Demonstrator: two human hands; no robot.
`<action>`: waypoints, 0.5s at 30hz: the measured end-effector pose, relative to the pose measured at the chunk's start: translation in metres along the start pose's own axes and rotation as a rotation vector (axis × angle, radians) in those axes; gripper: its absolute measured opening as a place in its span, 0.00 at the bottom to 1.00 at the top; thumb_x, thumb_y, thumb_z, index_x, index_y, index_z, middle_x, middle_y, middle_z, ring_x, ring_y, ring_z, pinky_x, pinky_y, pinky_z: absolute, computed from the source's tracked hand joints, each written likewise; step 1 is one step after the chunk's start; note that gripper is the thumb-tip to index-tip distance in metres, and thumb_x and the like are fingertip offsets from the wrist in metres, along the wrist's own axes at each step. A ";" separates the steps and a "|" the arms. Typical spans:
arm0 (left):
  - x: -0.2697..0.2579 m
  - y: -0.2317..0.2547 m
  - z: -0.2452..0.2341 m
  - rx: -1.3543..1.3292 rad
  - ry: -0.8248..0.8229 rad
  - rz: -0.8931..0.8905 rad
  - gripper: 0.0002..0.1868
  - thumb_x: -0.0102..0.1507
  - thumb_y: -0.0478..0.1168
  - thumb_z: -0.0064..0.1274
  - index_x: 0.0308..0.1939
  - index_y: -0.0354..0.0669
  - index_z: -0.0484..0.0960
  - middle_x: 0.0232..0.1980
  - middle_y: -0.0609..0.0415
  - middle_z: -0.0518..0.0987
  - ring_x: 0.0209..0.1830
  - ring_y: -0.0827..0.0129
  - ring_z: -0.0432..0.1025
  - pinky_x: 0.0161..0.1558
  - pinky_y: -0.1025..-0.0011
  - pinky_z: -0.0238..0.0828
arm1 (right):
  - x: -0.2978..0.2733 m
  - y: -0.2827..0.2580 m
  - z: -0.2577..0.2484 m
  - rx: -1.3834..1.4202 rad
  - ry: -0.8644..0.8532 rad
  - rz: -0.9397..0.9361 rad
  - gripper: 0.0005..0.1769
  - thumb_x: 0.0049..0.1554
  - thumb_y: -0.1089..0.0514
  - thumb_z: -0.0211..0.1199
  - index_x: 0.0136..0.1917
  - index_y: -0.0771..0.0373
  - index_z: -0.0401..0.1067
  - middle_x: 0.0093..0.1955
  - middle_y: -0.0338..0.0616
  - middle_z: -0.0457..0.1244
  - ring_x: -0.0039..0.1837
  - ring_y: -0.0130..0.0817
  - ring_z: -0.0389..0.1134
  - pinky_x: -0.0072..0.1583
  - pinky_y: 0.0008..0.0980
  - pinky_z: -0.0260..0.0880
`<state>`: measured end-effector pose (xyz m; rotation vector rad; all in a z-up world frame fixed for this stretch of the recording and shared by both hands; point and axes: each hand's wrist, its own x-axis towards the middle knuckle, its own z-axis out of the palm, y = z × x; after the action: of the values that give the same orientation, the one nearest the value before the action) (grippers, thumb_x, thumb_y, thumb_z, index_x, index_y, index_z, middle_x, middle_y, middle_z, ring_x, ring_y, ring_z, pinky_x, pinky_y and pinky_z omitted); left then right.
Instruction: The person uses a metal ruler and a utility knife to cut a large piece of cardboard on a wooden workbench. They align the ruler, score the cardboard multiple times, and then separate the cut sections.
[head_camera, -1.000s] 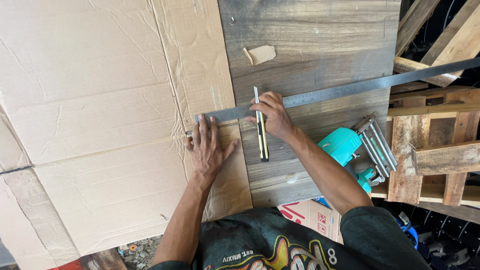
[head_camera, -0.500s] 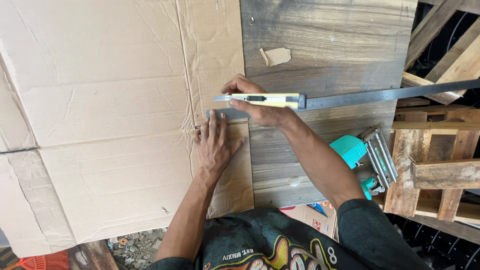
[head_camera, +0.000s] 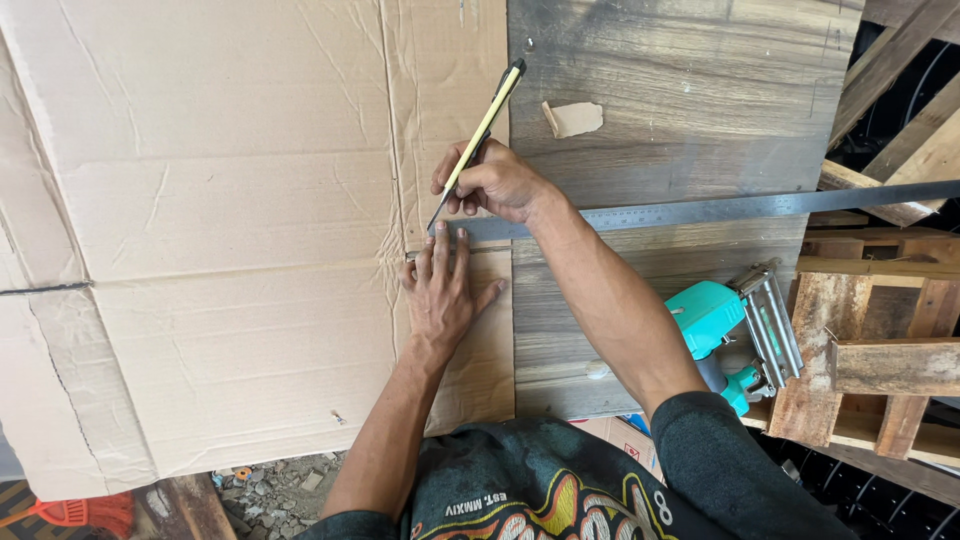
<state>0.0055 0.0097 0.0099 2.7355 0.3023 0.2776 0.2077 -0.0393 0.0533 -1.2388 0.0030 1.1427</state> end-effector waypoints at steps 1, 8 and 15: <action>0.000 0.000 0.001 -0.001 -0.001 -0.002 0.46 0.58 0.76 0.48 0.70 0.52 0.73 0.72 0.45 0.69 0.65 0.58 0.67 0.53 0.57 0.57 | 0.003 -0.001 0.000 0.000 0.000 0.002 0.13 0.41 0.75 0.52 0.39 0.71 0.72 0.38 0.56 0.68 0.32 0.40 0.73 0.28 0.24 0.72; 0.000 -0.001 0.004 0.009 0.031 0.004 0.45 0.59 0.77 0.47 0.70 0.52 0.73 0.72 0.45 0.68 0.65 0.58 0.66 0.53 0.57 0.55 | 0.013 -0.014 0.008 -0.019 -0.021 0.042 0.11 0.45 0.70 0.57 0.44 0.67 0.67 0.36 0.55 0.67 0.35 0.41 0.75 0.35 0.30 0.80; -0.004 -0.002 0.008 0.033 -0.002 -0.006 0.46 0.60 0.78 0.43 0.71 0.56 0.71 0.73 0.47 0.67 0.66 0.60 0.65 0.55 0.57 0.52 | 0.028 -0.011 0.016 -0.532 -0.092 0.099 0.08 0.47 0.69 0.67 0.40 0.65 0.70 0.36 0.47 0.68 0.36 0.34 0.74 0.37 0.25 0.80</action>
<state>0.0028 0.0078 0.0016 2.7671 0.3174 0.2703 0.2197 -0.0072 0.0522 -1.6644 -0.3306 1.3346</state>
